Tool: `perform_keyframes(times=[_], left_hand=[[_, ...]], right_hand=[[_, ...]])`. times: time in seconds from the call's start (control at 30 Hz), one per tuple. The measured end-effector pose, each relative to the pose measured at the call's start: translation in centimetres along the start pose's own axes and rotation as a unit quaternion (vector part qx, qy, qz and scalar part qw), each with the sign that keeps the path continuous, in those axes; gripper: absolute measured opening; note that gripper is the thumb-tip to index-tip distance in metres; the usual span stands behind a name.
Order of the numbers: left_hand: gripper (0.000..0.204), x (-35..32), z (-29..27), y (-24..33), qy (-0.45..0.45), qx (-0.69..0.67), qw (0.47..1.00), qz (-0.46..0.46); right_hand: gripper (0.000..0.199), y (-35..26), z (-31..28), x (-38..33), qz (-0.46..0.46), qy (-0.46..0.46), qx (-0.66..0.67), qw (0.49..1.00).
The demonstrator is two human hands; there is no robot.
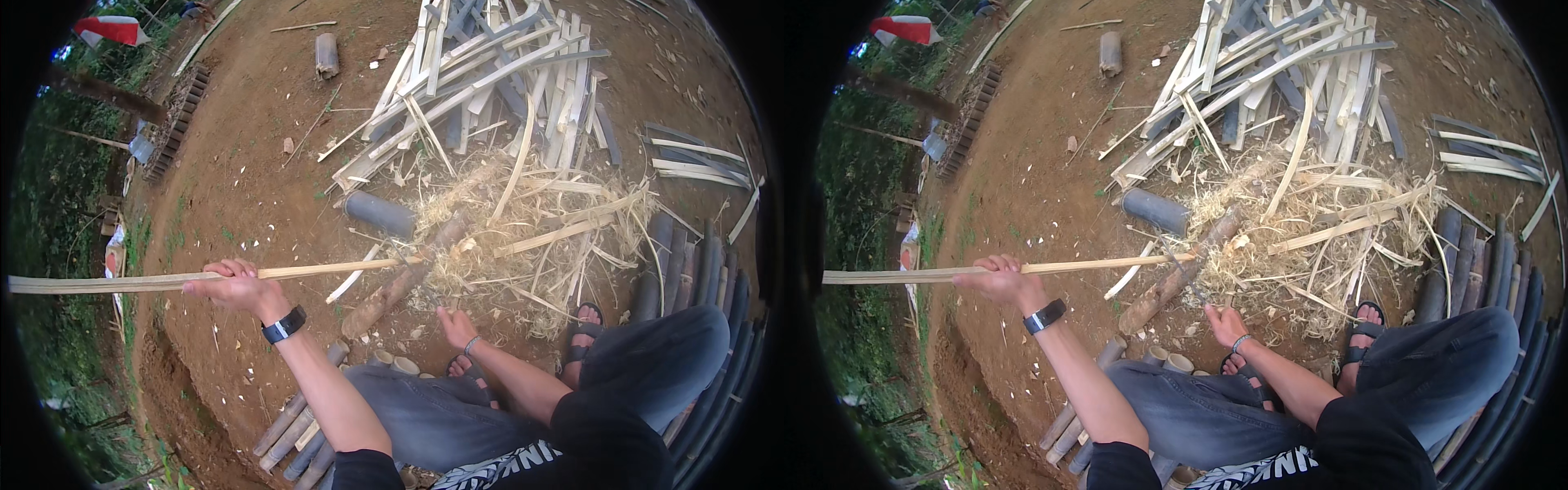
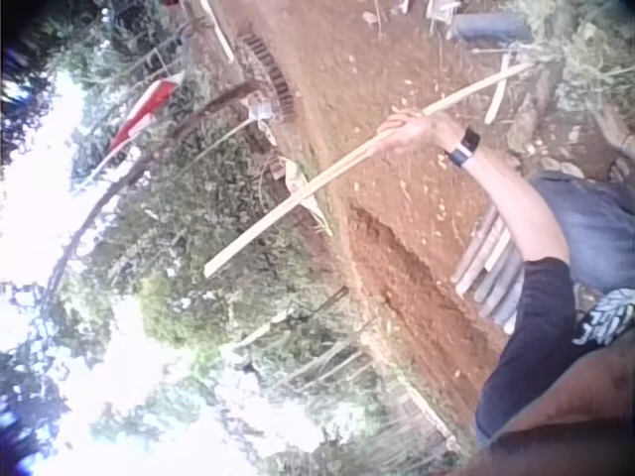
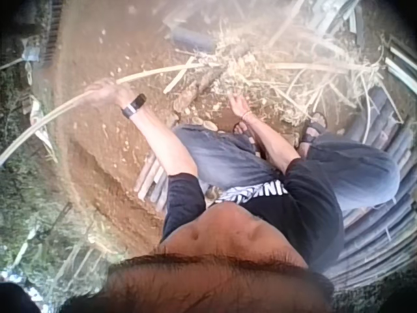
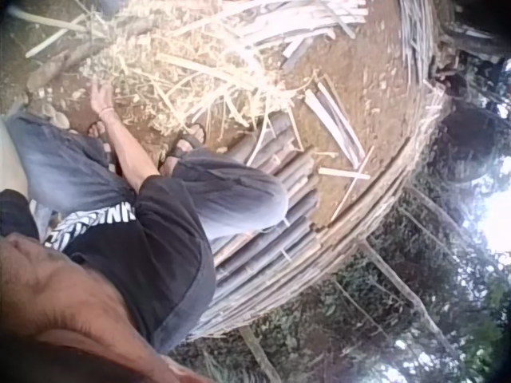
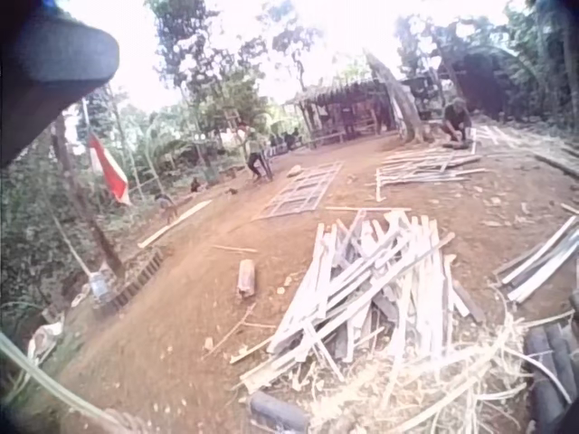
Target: The person thins a long bamboo strip by repeatedly drawing a machete along its length against a wooden log, removing shavings until the strip reaches a desired thickness.
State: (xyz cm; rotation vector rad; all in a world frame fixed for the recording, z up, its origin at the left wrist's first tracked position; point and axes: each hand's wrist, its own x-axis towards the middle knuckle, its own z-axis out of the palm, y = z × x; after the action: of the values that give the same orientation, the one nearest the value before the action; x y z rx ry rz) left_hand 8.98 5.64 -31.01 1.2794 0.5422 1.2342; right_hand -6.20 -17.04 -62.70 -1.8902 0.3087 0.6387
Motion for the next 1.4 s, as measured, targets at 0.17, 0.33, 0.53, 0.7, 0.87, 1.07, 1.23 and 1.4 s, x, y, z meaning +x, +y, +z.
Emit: perform_keyframes(times=[0.17, 0.33, 0.53, 0.7, 0.87, 1.07, 1.23, 1.4], left_hand=[[0.064, -0.4, 0.4, 0.7, -0.012, -0.001, 1.000, 0.003], [0.065, -0.8, 0.2, 0.7, -0.172, -0.092, 0.981, -0.024], [0.066, -0.9, -0.1, 0.6, -0.197, -0.105, 0.974, -0.034], [0.067, -0.6, -0.6, 0.9, -0.209, -0.106, 0.972, -0.022], [0.067, -1.5, -0.3, 1.1, -0.227, -0.106, 0.968, -0.020], [0.067, -2.7, 0.7, 1.6, -0.269, -0.127, 0.955, -0.019], [0.067, -3.4, 1.5, 1.6, -0.257, -0.107, 0.960, -0.014], [0.066, -3.4, 1.7, 1.6, -0.264, -0.134, 0.955, -0.026]], right_hand=[[0.076, 0.3, -0.9, 1.5, 0.052, -0.053, 0.019, 0.997], [0.076, 0.4, -0.4, 1.5, 0.113, -0.065, 0.084, 0.988], [0.073, -8.3, 0.2, -1.8, -0.112, -0.084, 0.116, 0.983], [0.074, -5.9, 1.2, 0.0, -0.035, -0.084, 0.141, 0.986], [0.070, -10.1, 1.2, -2.0, -0.068, -0.084, 0.133, 0.985], [0.071, -5.3, -0.6, 0.3, 0.126, -0.094, 0.195, 0.968], [0.072, -6.1, 0.5, -1.6, 0.007, -0.094, 0.201, 0.975], [0.073, -4.1, 0.8, 0.8, 0.108, -0.105, 0.231, 0.961]])
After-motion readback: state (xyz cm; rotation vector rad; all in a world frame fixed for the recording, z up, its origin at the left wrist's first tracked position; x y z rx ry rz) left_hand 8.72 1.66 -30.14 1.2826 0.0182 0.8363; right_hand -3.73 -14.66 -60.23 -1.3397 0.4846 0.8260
